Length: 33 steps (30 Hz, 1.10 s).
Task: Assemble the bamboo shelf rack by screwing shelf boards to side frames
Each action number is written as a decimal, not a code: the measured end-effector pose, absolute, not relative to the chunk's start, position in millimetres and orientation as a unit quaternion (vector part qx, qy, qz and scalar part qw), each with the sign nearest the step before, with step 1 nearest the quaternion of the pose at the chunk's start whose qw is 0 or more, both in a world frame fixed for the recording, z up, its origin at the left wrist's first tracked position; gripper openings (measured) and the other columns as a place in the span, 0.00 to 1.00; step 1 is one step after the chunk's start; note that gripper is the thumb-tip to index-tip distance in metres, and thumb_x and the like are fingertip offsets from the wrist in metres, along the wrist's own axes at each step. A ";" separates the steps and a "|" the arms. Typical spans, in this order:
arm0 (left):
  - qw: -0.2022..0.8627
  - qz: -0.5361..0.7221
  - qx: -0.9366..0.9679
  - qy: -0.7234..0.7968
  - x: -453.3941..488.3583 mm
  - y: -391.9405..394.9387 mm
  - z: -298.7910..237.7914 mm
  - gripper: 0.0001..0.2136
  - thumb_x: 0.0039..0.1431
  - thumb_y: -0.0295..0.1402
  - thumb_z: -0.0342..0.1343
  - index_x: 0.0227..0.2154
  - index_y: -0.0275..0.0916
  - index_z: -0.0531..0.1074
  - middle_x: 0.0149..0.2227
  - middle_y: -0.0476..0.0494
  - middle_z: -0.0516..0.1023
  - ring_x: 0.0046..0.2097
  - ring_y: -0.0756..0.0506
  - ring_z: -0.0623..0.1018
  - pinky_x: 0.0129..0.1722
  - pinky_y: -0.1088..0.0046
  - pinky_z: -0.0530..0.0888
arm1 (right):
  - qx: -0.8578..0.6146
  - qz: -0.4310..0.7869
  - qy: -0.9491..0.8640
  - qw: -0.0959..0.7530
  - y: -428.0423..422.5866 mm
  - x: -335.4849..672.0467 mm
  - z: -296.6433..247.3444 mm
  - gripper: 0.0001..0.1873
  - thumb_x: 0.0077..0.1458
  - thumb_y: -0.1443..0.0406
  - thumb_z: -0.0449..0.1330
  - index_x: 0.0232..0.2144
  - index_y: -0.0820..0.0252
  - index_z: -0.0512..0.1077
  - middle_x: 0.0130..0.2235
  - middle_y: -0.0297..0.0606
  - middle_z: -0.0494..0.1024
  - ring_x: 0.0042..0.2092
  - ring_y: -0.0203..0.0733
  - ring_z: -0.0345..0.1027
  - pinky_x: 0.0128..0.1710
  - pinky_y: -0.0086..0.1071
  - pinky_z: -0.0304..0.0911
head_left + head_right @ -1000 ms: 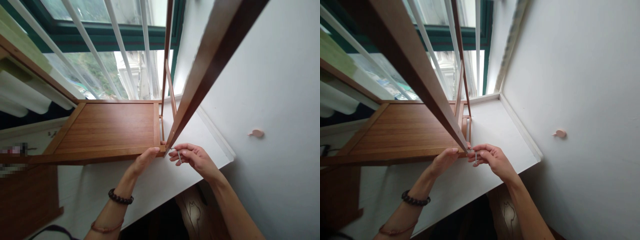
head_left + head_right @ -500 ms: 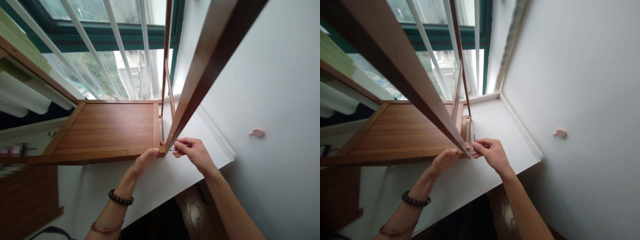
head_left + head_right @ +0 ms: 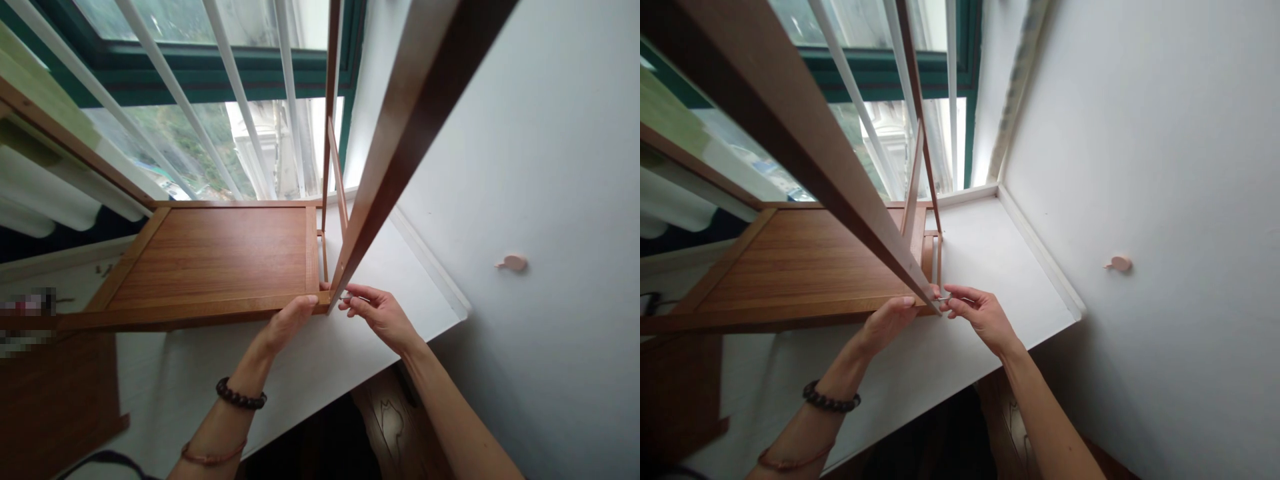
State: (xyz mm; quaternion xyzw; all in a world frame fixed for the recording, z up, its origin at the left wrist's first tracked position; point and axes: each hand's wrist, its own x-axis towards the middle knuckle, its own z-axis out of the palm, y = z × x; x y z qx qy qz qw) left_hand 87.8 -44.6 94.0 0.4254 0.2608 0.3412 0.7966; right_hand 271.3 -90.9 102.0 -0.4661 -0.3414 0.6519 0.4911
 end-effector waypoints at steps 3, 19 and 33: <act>0.788 0.347 0.434 0.264 88.2 -44.4 94.6 0.14 0.52 0.37 0.51 0.36 0.34 0.76 0.43 0.39 0.76 0.52 0.35 0.68 0.55 0.57 0.54 | -0.504 0.584 -0.399 0.495 -92.6 272.4 99.3 0.11 0.47 0.59 0.64 0.32 0.59 0.78 0.37 0.37 0.74 0.32 0.33 0.68 0.34 0.30 0.65; 0.809 0.328 0.412 0.261 86.3 -44.1 94.5 0.15 0.53 0.36 0.50 0.39 0.34 0.75 0.41 0.40 0.77 0.50 0.36 0.70 0.53 0.56 0.58 | -0.488 0.603 -0.414 0.476 -94.5 273.2 146.0 0.11 0.45 0.62 0.65 0.34 0.60 0.75 0.31 0.37 0.77 0.33 0.38 0.72 0.30 0.31 0.67; 0.807 0.333 0.421 0.246 85.1 -43.2 91.2 0.15 0.53 0.37 0.50 0.39 0.34 0.74 0.43 0.39 0.75 0.49 0.36 0.69 0.53 0.56 0.56 | -0.531 0.581 -0.430 0.442 -92.9 265.4 96.8 0.19 0.58 0.54 0.50 0.35 0.63 0.72 0.27 0.35 0.70 0.25 0.33 0.64 0.25 0.29 0.60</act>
